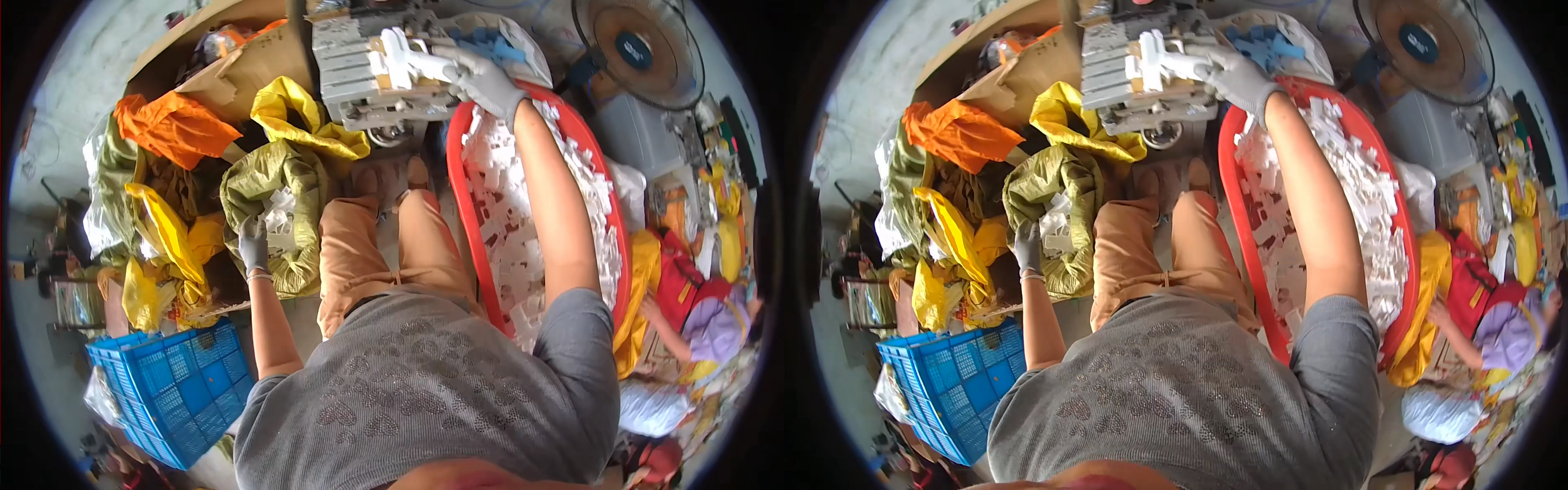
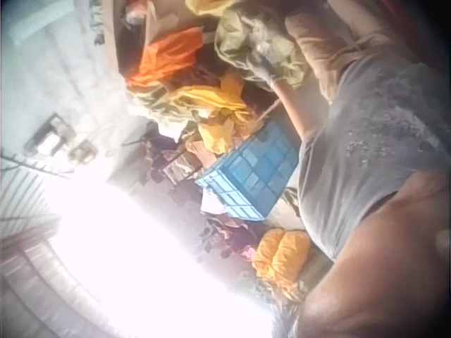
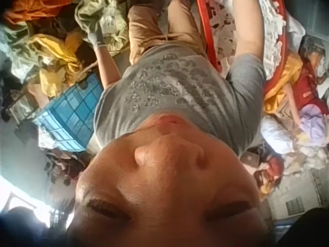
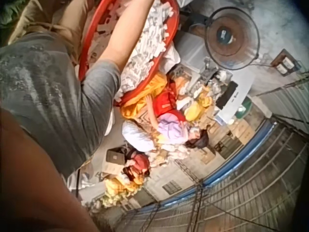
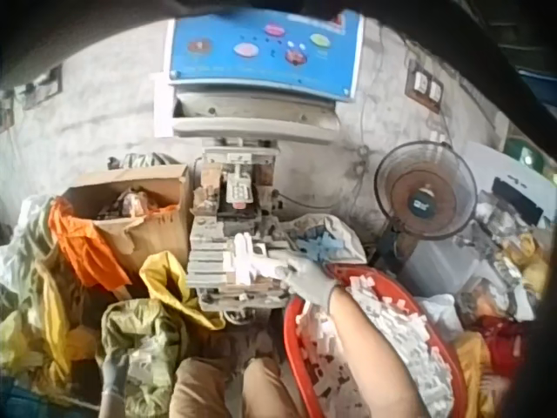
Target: The person is using a manual press machine to assemble white plastic components and then sorting them into bags.
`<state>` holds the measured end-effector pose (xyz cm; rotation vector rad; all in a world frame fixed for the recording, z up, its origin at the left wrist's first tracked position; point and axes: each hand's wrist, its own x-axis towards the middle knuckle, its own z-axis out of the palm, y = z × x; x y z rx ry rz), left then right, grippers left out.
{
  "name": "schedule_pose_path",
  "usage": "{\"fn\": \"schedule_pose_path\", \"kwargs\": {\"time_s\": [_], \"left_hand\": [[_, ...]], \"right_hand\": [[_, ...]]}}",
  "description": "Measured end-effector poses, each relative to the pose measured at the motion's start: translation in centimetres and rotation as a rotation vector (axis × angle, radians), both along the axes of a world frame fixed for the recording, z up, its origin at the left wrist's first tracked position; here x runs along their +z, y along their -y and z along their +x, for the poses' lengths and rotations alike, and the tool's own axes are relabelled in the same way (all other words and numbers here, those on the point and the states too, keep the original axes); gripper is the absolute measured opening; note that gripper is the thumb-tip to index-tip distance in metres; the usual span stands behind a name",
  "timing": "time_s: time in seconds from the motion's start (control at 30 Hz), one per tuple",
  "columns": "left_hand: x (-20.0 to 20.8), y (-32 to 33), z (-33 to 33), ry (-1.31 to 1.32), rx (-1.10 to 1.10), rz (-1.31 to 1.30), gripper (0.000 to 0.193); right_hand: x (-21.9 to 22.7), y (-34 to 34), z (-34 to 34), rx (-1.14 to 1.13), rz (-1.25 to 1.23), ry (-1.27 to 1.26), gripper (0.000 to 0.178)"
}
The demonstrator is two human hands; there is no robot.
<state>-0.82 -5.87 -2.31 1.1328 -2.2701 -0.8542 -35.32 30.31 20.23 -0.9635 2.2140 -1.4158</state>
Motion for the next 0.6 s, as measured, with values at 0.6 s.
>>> {"fn": "schedule_pose_path", "kwargs": {"time_s": [0.6], "left_hand": [[-2.6, -5.7, -2.8, 0.012, -0.328, 0.617, 0.036]], "right_hand": [[-30.8, -26.6, 19.5, -0.338, 0.795, 0.120, 0.037]]}}
